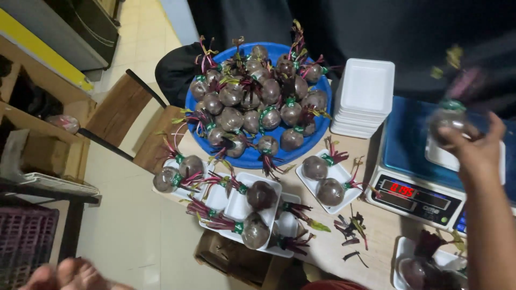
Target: The person weigh and package beetroots into white trays, using a scale and a tape dispenser to secure them.
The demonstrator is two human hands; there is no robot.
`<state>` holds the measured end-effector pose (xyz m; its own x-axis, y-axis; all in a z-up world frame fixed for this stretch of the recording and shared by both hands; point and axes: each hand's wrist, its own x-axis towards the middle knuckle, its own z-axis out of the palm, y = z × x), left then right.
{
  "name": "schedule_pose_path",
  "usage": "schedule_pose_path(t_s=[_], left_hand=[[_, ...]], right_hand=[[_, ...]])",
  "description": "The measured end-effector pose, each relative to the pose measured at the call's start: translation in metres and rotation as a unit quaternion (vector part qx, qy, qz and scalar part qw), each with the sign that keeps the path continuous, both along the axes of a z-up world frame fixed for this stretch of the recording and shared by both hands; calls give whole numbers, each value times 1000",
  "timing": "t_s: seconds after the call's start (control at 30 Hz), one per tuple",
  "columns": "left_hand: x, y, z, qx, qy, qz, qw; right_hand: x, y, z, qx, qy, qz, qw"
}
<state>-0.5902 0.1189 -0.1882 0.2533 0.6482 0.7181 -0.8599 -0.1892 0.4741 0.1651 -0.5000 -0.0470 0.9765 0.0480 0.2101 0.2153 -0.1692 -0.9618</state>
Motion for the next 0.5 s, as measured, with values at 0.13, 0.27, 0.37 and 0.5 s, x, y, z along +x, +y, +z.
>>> schedule_pose_path(t_s=[0.13, 0.27, 0.37, 0.5], left_hand=[[189, -200, 310, -254, 201, -53, 945], [335, -168, 250, -48, 248, 482, 839], [394, -127, 201, 24, 385, 282, 879], [430, -105, 188, 249, 720, 183, 621]], right_hand=[[-80, 123, 64, -121, -79, 114, 983], [-140, 224, 70, -180, 32, 173, 968], [-152, 275, 23, -172, -77, 231, 955], [-149, 305, -37, -318, -99, 236, 913]])
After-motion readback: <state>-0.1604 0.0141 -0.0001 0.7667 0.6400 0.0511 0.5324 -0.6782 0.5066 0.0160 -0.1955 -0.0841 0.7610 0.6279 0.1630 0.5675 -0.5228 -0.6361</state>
